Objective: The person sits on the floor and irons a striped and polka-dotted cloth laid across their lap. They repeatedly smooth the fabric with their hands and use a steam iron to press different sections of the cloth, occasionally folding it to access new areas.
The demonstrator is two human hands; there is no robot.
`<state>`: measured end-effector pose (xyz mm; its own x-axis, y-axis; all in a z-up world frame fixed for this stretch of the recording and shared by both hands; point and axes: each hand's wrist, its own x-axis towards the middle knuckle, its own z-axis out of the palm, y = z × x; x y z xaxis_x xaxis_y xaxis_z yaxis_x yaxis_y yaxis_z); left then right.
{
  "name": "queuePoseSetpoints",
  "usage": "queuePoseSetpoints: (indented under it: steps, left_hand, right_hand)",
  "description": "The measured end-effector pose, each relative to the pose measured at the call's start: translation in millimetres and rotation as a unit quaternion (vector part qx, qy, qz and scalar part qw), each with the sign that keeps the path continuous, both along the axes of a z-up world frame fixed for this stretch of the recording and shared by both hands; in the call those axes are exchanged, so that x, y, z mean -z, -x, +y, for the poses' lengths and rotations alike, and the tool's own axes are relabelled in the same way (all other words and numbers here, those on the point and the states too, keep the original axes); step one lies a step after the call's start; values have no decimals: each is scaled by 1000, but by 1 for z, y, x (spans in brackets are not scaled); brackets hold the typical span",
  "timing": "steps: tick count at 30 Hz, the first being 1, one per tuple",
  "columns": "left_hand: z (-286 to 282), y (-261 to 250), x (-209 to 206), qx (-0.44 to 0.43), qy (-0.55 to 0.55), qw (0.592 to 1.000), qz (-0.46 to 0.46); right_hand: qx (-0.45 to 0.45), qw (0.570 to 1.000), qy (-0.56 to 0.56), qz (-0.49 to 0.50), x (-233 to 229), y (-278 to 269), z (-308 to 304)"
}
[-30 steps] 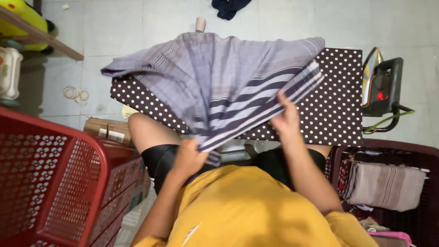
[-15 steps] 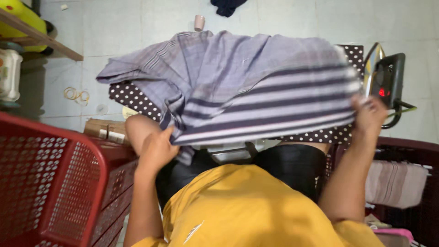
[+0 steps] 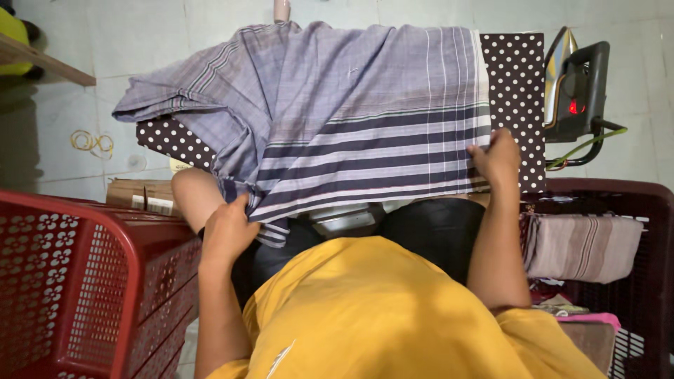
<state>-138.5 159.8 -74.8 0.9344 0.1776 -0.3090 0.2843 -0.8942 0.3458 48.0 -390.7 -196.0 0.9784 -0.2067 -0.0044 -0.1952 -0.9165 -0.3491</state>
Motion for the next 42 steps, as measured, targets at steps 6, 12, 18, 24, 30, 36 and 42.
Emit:
queuePoseSetpoints:
  steps: [6,12,18,24,30,36,42]
  left_hand:
    - [-1,-1,11,38,-6,999,-26]
    - [2,-12,8,67,-23,997,-11]
    - [-1,-4,0,18,2,1000,-13]
    - [0,1,17,45,-5,999,-26]
    - [-1,-4,3,36,0,999,1]
    - [-1,0,6,-5,38,999,35]
    - [68,-1,48,71,504,859,-49]
  right_hand:
    - [-45,977,-128,-164,-7,51,-13]
    - [146,917,-370,32,-73,-8,17]
    - [-51,777,-625,54,-127,-40,18]
    - [90,938,-303,141,-34,-25,-5]
    - [43,984,-171,-37,25,3,-39]
    - [-11,992,-9,-125,25,17,-38]
    - [60,952,-289,78,22,-3,-66]
